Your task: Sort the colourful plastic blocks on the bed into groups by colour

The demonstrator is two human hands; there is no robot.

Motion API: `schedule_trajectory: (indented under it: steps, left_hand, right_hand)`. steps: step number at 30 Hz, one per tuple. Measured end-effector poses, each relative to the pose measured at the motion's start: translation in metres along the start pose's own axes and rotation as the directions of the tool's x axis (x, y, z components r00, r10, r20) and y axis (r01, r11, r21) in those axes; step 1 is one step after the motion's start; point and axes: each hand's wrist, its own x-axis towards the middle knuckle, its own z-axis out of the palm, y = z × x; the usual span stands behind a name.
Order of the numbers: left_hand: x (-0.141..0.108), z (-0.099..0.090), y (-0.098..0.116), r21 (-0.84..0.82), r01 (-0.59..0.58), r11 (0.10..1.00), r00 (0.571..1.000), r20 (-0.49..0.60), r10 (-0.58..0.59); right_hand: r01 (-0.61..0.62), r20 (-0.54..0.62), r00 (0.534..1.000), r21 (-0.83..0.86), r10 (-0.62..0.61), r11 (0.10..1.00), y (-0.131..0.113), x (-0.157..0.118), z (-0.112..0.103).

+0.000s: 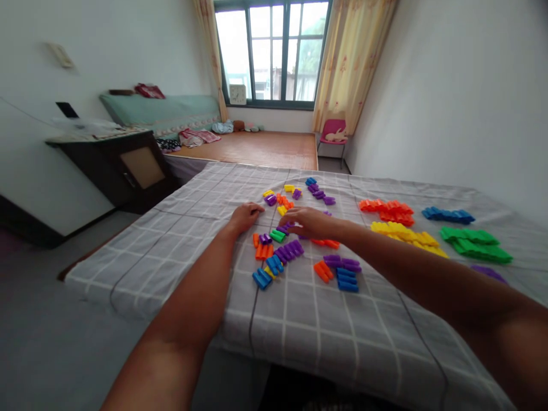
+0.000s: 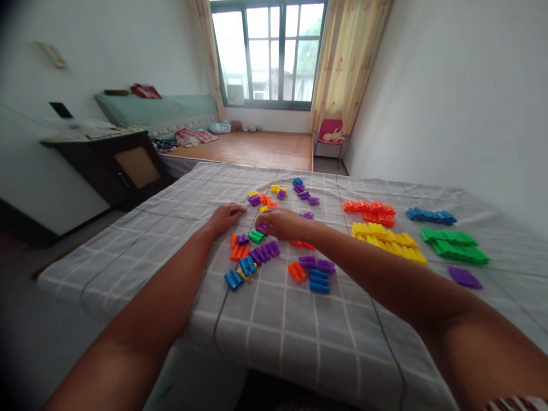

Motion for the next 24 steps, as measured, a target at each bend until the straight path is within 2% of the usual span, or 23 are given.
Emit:
schedule_trajectory:
  steps: [2, 5, 7, 9, 11, 13, 15, 18, 20, 22, 24]
  left_hand:
    - [-0.001, -0.001, 0.001, -0.003, 0.001, 1.000, 1.000, -0.001, -0.001]
    - [0.000, -0.001, 0.001, -0.016, 0.002, 1.000, 1.000, 0.003, -0.002]
    - [0.001, 0.000, 0.000, -0.023, -0.004, 1.000, 1.000, 0.013, 0.004]
    - [0.003, 0.002, -0.004, -0.023, -0.009, 1.000, 1.000, 0.018, 0.009]
    - [0.005, 0.004, -0.008, -0.020, -0.020, 1.000, 1.000, 0.015, 0.020]
    - [0.006, 0.006, -0.012, -0.021, -0.041, 0.999, 0.999, 0.009, 0.041]
    - [0.006, 0.006, -0.013, -0.025, -0.061, 0.998, 0.998, 0.005, 0.061]
    - [0.004, 0.004, -0.011, -0.020, -0.056, 0.998, 0.998, 0.007, 0.056]
    - [0.004, 0.002, -0.008, -0.006, -0.038, 0.999, 0.999, 0.015, 0.038]
    - [0.004, 0.000, -0.006, 0.003, -0.027, 1.000, 0.999, 0.022, 0.027]
    - [0.005, -0.001, -0.005, 0.000, -0.022, 1.000, 0.999, 0.023, 0.022]
  right_hand:
    - [-0.013, 0.093, 0.996, -0.045, 0.017, 0.999, -0.035, 0.021, 0.015]
    - [-0.137, 0.209, 0.961, -0.200, 0.179, 0.970, -0.064, 0.040, 0.029]
    - [-0.170, 0.238, 0.944, -0.245, 0.229, 0.955, -0.072, 0.047, 0.033]
    - [-0.154, 0.241, 0.948, -0.218, 0.206, 0.964, -0.075, 0.052, 0.034]
    - [-0.131, 0.209, 0.964, -0.172, 0.166, 0.976, -0.074, 0.053, 0.030]
    - [-0.135, 0.130, 0.979, -0.148, 0.155, 0.980, -0.066, 0.048, 0.021]
    - [-0.169, 0.028, 0.984, -0.140, 0.174, 0.976, -0.046, 0.031, 0.006]
    - [-0.320, -0.088, 0.947, -0.167, 0.309, 0.932, 0.010, -0.018, -0.024]
    - [-0.488, -0.133, 0.873, -0.241, 0.469, 0.839, 0.058, -0.062, -0.045]
    - [-0.648, -0.141, 0.755, -0.312, 0.640, 0.695, 0.101, -0.106, -0.061]
    - [-0.735, -0.106, 0.651, -0.334, 0.752, 0.590, 0.132, -0.144, -0.070]
